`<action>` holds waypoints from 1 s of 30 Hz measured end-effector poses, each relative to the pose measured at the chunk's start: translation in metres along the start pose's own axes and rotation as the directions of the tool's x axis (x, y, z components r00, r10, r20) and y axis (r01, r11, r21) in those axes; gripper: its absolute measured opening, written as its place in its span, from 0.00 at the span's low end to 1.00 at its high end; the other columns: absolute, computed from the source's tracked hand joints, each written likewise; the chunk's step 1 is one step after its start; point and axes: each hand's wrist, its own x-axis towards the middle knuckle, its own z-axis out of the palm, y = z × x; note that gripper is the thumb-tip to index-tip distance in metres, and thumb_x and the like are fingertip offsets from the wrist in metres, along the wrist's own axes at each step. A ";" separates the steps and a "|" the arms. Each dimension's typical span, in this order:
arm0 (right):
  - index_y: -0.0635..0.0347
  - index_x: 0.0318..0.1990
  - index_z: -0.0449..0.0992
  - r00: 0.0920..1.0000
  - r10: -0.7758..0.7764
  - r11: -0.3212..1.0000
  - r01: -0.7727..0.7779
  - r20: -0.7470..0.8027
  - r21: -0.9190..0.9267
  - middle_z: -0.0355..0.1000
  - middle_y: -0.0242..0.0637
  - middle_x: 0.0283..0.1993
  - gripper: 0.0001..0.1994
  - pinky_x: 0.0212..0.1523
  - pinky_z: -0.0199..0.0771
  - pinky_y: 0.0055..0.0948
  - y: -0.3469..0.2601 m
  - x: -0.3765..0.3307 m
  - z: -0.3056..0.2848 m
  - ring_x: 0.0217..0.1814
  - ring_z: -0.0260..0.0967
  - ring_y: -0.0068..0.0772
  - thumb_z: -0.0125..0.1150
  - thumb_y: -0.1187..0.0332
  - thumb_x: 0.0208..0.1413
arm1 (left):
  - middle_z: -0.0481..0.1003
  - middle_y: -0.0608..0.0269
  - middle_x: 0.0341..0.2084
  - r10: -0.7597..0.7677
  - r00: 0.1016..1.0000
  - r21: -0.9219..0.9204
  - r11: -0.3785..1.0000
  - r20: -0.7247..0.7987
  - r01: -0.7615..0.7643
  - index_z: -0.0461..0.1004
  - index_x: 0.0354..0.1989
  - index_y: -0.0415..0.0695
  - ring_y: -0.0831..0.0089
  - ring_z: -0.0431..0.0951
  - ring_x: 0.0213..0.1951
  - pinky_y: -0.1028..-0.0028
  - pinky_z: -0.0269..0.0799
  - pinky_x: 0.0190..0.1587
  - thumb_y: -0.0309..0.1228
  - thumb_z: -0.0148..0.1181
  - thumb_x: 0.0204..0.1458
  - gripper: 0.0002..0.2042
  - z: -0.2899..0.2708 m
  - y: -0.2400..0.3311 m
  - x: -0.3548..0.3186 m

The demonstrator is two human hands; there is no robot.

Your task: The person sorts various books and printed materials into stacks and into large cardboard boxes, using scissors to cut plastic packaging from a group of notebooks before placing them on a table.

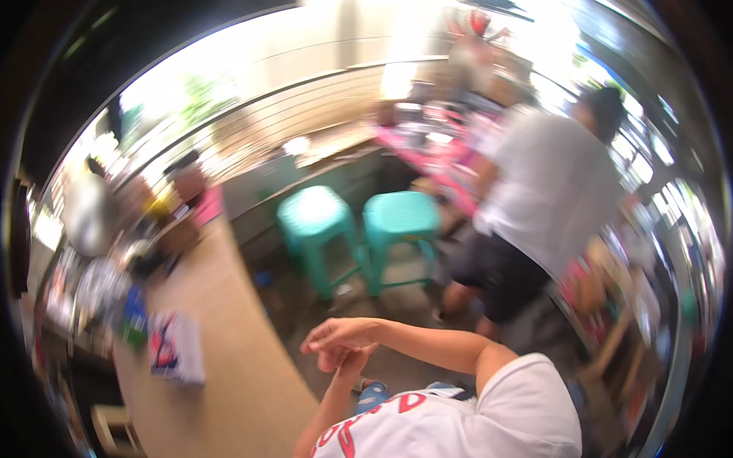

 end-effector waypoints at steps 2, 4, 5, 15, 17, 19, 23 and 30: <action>0.63 0.59 0.65 0.982 -0.129 0.988 0.139 -0.140 0.068 0.77 0.42 0.35 0.25 0.42 0.77 0.29 0.061 -0.115 -0.008 0.41 0.77 0.31 0.56 0.56 0.61 | 0.72 0.61 0.44 -0.044 0.934 0.397 0.912 0.355 -0.108 0.67 0.55 0.45 0.69 0.72 0.49 0.70 0.69 0.50 0.33 0.61 0.52 0.21 0.061 -0.055 0.013; 0.65 0.60 0.64 0.929 -0.239 0.948 0.286 -0.283 0.139 0.78 0.43 0.36 0.26 0.42 0.78 0.29 0.133 -0.248 0.013 0.42 0.77 0.31 0.55 0.56 0.62 | 0.72 0.61 0.43 -0.122 0.747 0.557 0.747 0.653 -0.365 0.68 0.54 0.46 0.68 0.72 0.49 0.69 0.70 0.49 0.34 0.61 0.52 0.21 0.160 -0.090 0.004; 0.65 0.61 0.63 0.858 -0.293 0.909 0.387 -0.423 0.156 0.78 0.43 0.38 0.28 0.42 0.78 0.29 0.176 -0.308 0.037 0.42 0.77 0.32 0.58 0.55 0.60 | 0.72 0.60 0.44 -0.206 0.571 0.478 0.792 0.795 -0.380 0.68 0.53 0.44 0.67 0.73 0.49 0.69 0.70 0.50 0.34 0.61 0.52 0.20 0.218 -0.095 -0.020; 0.61 0.63 0.63 -0.057 -0.220 0.497 0.852 -0.974 -0.162 0.74 0.41 0.50 0.31 0.38 0.70 0.20 0.493 -0.546 0.351 0.38 0.72 0.23 0.64 0.56 0.55 | 0.73 0.56 0.47 -0.532 -0.578 0.559 0.815 0.619 -0.152 0.68 0.51 0.42 0.64 0.75 0.48 0.68 0.71 0.48 0.31 0.62 0.50 0.20 0.572 -0.265 -0.225; 0.61 0.62 0.64 -0.220 -0.147 0.490 0.831 -0.965 -0.264 0.74 0.40 0.49 0.31 0.37 0.68 0.19 0.533 -0.568 0.387 0.37 0.70 0.21 0.63 0.56 0.55 | 0.73 0.55 0.47 -0.476 -0.523 0.409 0.878 0.707 -0.247 0.68 0.52 0.42 0.64 0.76 0.47 0.68 0.72 0.48 0.30 0.62 0.49 0.20 0.631 -0.269 -0.268; 0.62 0.62 0.65 -0.356 -0.080 0.497 0.796 -0.931 -0.347 0.74 0.39 0.48 0.30 0.36 0.66 0.18 0.561 -0.592 0.416 0.35 0.69 0.18 0.63 0.56 0.56 | 0.72 0.56 0.50 -0.368 -0.420 0.148 0.870 0.830 -0.470 0.66 0.55 0.40 0.70 0.75 0.48 0.70 0.72 0.48 0.28 0.61 0.51 0.22 0.699 -0.286 -0.296; 0.60 0.61 0.65 -0.627 0.155 0.472 0.726 -0.764 -0.500 0.74 0.38 0.47 0.27 0.36 0.66 0.18 0.618 -0.645 0.448 0.35 0.67 0.18 0.61 0.58 0.57 | 0.72 0.57 0.46 -0.383 -0.229 0.291 0.890 0.895 -0.351 0.66 0.54 0.43 0.67 0.74 0.46 0.70 0.73 0.43 0.34 0.66 0.48 0.25 0.859 -0.362 -0.335; 0.63 0.61 0.64 -0.665 0.483 0.463 0.746 -0.569 -0.478 0.74 0.40 0.48 0.31 0.41 0.69 0.23 0.726 -0.798 0.478 0.38 0.70 0.24 0.63 0.55 0.55 | 0.55 0.55 0.64 -0.839 -0.050 0.818 0.513 0.542 0.261 0.51 0.67 0.48 0.58 0.59 0.62 0.48 0.58 0.59 0.47 0.60 0.54 0.36 1.184 -0.576 -0.369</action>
